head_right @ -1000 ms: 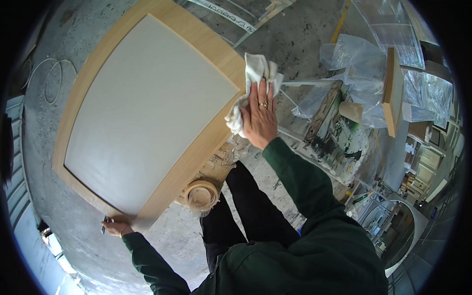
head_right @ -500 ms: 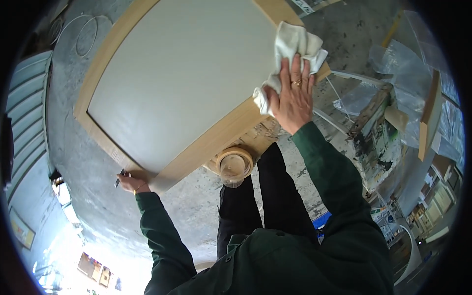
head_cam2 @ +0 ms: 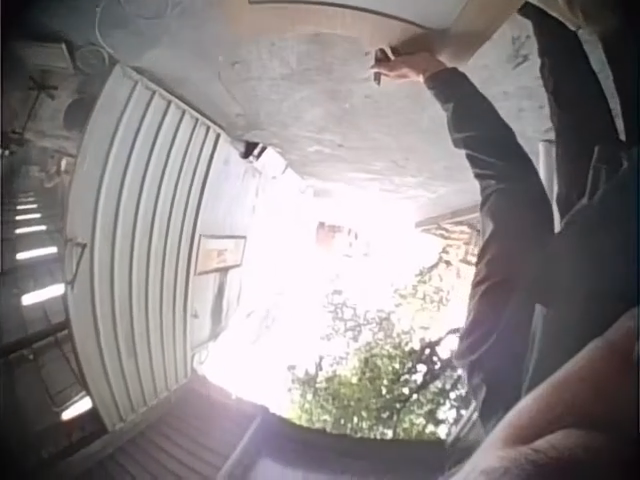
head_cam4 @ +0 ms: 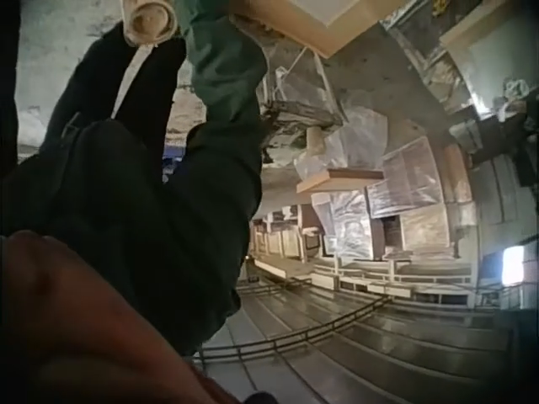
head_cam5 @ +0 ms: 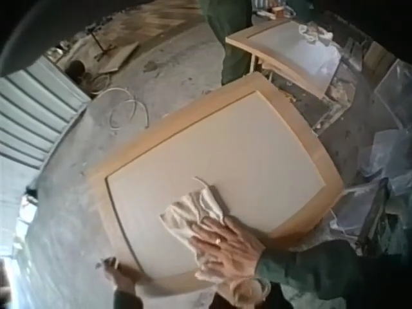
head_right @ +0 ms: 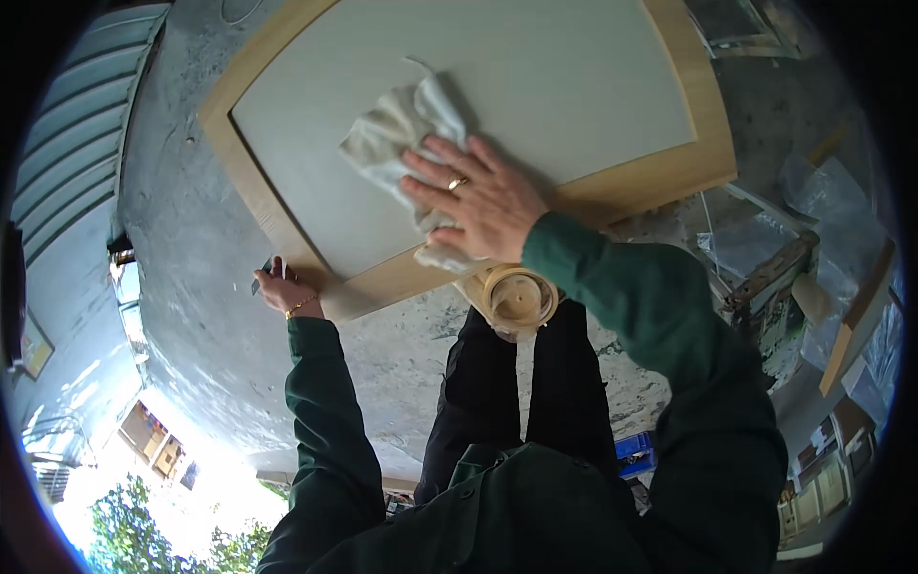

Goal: Cleaning and finishing wooden cabinet frames using a scraper, cloth, and a fine applicator tool.

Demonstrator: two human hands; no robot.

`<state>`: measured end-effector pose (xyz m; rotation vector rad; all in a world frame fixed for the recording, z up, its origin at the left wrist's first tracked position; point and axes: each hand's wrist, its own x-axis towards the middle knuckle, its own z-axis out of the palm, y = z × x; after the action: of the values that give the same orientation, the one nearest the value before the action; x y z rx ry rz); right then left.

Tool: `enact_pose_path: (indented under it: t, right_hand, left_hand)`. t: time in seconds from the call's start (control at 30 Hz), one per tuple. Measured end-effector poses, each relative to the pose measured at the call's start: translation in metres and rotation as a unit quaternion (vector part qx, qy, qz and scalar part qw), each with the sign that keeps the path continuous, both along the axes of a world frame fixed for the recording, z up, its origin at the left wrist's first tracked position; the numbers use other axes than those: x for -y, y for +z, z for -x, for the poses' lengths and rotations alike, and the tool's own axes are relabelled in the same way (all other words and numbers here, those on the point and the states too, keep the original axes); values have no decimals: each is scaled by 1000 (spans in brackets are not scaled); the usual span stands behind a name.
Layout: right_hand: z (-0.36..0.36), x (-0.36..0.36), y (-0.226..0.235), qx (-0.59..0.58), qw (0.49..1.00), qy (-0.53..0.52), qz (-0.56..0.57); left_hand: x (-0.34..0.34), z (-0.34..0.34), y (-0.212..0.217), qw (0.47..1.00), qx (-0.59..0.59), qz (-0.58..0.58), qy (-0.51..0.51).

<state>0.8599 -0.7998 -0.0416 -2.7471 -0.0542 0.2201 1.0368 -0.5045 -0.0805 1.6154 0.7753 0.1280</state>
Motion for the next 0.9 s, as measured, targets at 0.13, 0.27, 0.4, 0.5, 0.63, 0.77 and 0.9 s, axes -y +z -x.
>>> enact_pose_path:
  t: [0.13, 0.27, 0.4, 0.5, 0.63, 0.77, 0.9]
  right_hand:
    - [20, 59, 12, -22, 993, -41, 112]
    - [28, 78, 26, -61, 997, -8, 56]
    - [-7, 34, 33, -121, 984, 120, 45]
    - [-39, -26, 20, -71, 976, 206, -9]
    - [-82, -117, 4, 4, 971, 229, -70]
    - [-90, -127, 2, -4, 969, 237, -71]
    - [-64, -55, 27, -114, 961, 252, 5]
  left_hand:
    - [-4, 3, 9, 994, -15, 103, -16]
    - [-24, 1, 4, 974, -7, 226, -25]
    - [-30, 6, -5, 938, 13, 339, -68]
    - [-49, 5, -21, 882, 15, 464, -80]
    - [-48, 11, -20, 847, 11, 529, -46]
    - [-37, 14, -19, 855, 14, 519, 14]
    - [-35, 10, -14, 820, -19, 570, 46]
